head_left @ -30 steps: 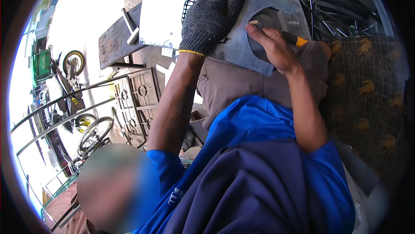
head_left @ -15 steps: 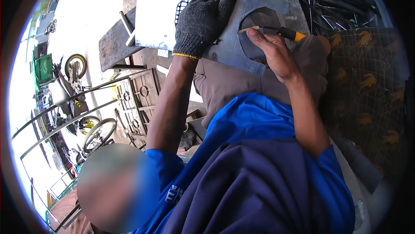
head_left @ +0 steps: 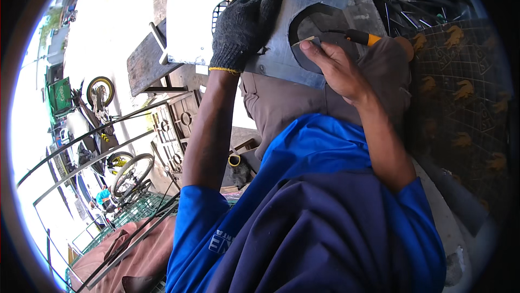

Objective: Sanding and marking a metal part in a workshop.

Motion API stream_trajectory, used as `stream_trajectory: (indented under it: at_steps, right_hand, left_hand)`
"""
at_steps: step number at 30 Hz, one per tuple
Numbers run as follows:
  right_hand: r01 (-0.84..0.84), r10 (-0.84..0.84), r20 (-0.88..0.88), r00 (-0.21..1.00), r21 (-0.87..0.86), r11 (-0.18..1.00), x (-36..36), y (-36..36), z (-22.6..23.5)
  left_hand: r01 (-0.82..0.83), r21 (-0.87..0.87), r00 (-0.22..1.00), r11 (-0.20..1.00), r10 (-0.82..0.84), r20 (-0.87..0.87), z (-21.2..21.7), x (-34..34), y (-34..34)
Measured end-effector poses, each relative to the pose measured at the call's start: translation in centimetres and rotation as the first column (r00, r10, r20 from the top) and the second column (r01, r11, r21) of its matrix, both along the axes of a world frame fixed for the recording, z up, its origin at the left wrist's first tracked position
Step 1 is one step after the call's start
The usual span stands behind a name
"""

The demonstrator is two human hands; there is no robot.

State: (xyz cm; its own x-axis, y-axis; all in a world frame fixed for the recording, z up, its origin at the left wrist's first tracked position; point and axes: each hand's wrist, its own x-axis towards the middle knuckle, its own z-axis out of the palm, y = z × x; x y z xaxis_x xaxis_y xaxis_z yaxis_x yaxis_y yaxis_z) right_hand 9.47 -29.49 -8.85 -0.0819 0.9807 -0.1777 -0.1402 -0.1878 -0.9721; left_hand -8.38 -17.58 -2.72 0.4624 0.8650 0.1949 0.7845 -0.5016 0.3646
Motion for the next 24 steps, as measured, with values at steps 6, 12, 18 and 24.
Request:
stream_trajectory:
  at_steps: [6, 12, 18, 24]
  right_hand:
    - [-0.069, 0.055, -0.149, 0.987, -0.088, 0.994, 0.9, 0.4, -0.3]
    - [-0.088, 0.062, -0.235, 0.97, -0.102, 0.991, 0.7, 0.1, 0.8]
    - [0.03, -0.064, -0.398, 0.915, -0.09, 0.995, 1.8, 0.3, 0.7]
    - [0.139, -0.204, -0.29, 0.935, -0.23, 0.963, 3.1, -0.4, 1.2]
  left_hand:
    - [0.039, 0.109, 0.999, 0.993, -0.041, 0.019, -0.7, -0.2, 0.1]
    - [0.042, 0.048, 0.999, 0.998, -0.041, -0.02, -0.3, -0.4, 0.2]
    - [0.038, 0.052, 0.999, 0.998, -0.04, 0.035, -0.2, -0.3, 0.7]
    - [-0.018, -0.031, 1.0, 0.999, 0.017, -0.019, 0.2, -0.3, 1.0]
